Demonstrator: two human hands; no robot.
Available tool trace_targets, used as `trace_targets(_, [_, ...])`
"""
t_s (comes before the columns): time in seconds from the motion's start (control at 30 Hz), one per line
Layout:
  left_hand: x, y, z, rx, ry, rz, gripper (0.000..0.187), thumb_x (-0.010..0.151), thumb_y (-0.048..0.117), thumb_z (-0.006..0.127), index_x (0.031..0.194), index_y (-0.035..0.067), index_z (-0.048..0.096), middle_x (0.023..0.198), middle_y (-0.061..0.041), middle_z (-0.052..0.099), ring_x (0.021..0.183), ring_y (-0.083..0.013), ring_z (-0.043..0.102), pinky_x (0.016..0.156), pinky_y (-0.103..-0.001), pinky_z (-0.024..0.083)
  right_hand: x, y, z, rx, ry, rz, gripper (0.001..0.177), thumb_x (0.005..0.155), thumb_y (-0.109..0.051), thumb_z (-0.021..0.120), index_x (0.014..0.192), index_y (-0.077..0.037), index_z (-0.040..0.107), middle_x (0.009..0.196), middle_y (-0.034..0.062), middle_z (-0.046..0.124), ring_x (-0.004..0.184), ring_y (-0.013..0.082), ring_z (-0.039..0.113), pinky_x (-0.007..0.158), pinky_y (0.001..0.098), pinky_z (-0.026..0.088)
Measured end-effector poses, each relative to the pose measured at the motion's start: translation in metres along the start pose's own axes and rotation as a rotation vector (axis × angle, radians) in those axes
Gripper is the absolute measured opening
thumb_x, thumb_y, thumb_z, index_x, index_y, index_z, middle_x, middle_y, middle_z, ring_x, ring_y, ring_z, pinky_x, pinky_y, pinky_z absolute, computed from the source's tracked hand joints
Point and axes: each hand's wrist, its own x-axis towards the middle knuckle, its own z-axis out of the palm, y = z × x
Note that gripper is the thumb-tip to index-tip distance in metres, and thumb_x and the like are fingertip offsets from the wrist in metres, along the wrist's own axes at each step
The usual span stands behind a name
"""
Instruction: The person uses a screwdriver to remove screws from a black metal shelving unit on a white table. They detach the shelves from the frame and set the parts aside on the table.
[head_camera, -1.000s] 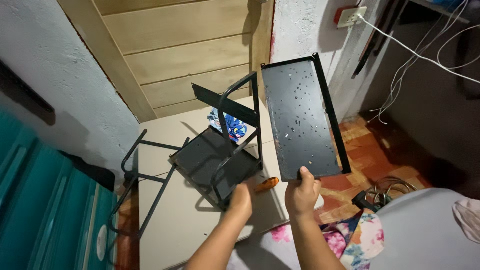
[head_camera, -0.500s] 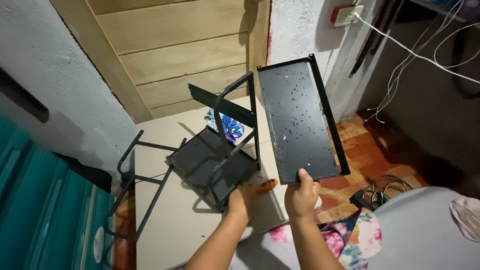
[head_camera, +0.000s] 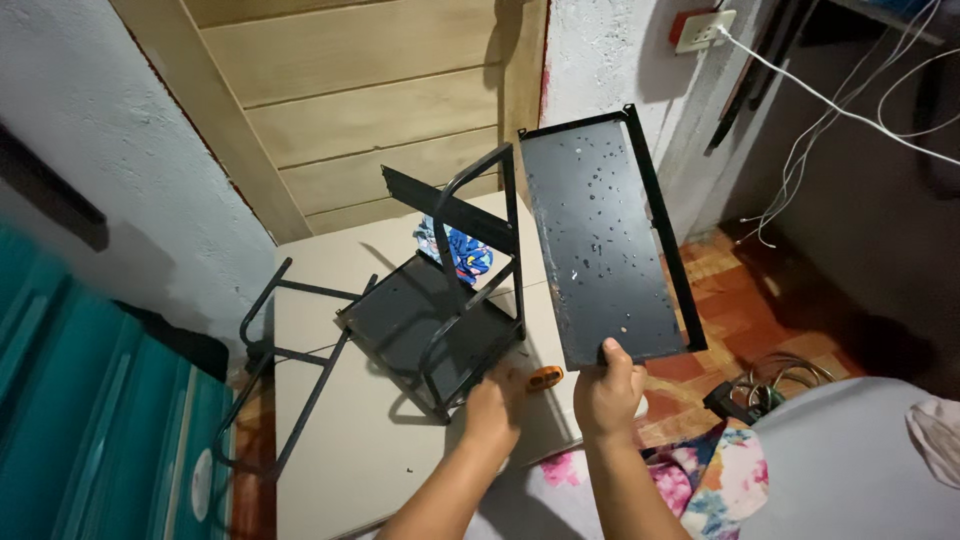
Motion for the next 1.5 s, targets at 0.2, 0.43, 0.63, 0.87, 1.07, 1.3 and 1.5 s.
trace_targets(0.2, [-0.019,0.013,-0.041,-0.207,0.230,0.111,0.040,0.064,0.005,0.071,0.104,-0.001,0.069,0.109,-0.022,0.068,0.101,-0.0418,0.068,0.086,-0.046,0.056,-0.002,-0.006,0.004,0.160,0.063,0.090,0.027,0.101,-0.014,0.047,0.100,0.006,0.065,0.101,0.0074,0.068,0.091,0.0140,0.062,0.085,0.0296,0.049])
trace_targets(0.43, [-0.024,0.045,-0.115,-0.954,0.343,-0.159,0.027,0.100,0.020,0.061,0.115,-0.001,0.071,0.107,-0.011,0.076,0.086,-0.0193,0.076,0.075,-0.029,0.060,-0.012,-0.020,0.015,0.300,-0.022,0.062,0.026,0.103,-0.015,0.049,0.108,0.007,0.063,0.106,0.0127,0.067,0.093,0.0196,0.063,0.085,0.0349,0.053])
trace_targets(0.63, [-0.039,0.057,-0.144,-1.369,0.305,-0.022,0.033,0.103,0.021,0.057,0.124,-0.003,0.066,0.111,-0.006,0.073,0.099,-0.0116,0.070,0.084,-0.024,0.056,-0.031,-0.041,0.030,-0.006,-0.068,-0.028,0.036,0.100,-0.018,0.047,0.119,0.008,0.064,0.117,0.0136,0.068,0.106,0.0214,0.064,0.095,0.0361,0.051])
trace_targets(0.87, [-0.047,0.055,-0.149,-1.598,0.389,-0.028,0.028,0.107,0.014,0.060,0.126,-0.006,0.062,0.105,-0.006,0.068,0.090,-0.0105,0.060,0.080,-0.027,0.051,-0.060,-0.027,0.050,0.403,-0.242,0.188,0.041,0.098,-0.012,0.055,0.134,0.007,0.054,0.129,0.0172,0.063,0.117,0.0264,0.063,0.104,0.0425,0.050])
trace_targets(1.07, [-0.051,0.043,-0.165,-1.615,0.551,-0.222,0.033,0.104,0.023,0.050,0.122,-0.002,0.063,0.106,-0.009,0.072,0.094,-0.0151,0.067,0.085,-0.030,0.055,-0.071,-0.016,0.055,0.077,-0.443,0.183,0.044,0.096,-0.009,0.063,0.137,0.006,0.057,0.133,0.0154,0.066,0.121,0.0247,0.063,0.106,0.0409,0.050])
trace_targets(1.3, [-0.051,0.028,-0.183,-1.712,0.704,-0.252,0.039,0.103,0.025,0.046,0.131,0.001,0.060,0.122,-0.010,0.068,0.108,-0.0170,0.066,0.096,-0.032,0.052,-0.061,-0.007,0.056,0.268,-0.673,0.209,0.066,0.088,-0.018,0.077,0.144,0.005,0.049,0.145,0.0159,0.056,0.137,0.0256,0.051,0.116,0.0393,0.038])
trace_targets(1.5, [-0.053,0.009,-0.188,-1.463,0.687,-0.519,0.041,0.106,0.030,0.043,0.128,0.000,0.060,0.108,-0.015,0.070,0.099,-0.0195,0.069,0.090,-0.034,0.057,-0.047,0.001,0.071,0.455,-0.415,0.262,0.080,0.089,-0.030,0.071,0.154,0.005,0.039,0.150,0.0179,0.053,0.144,0.0288,0.047,0.122,0.0403,0.033])
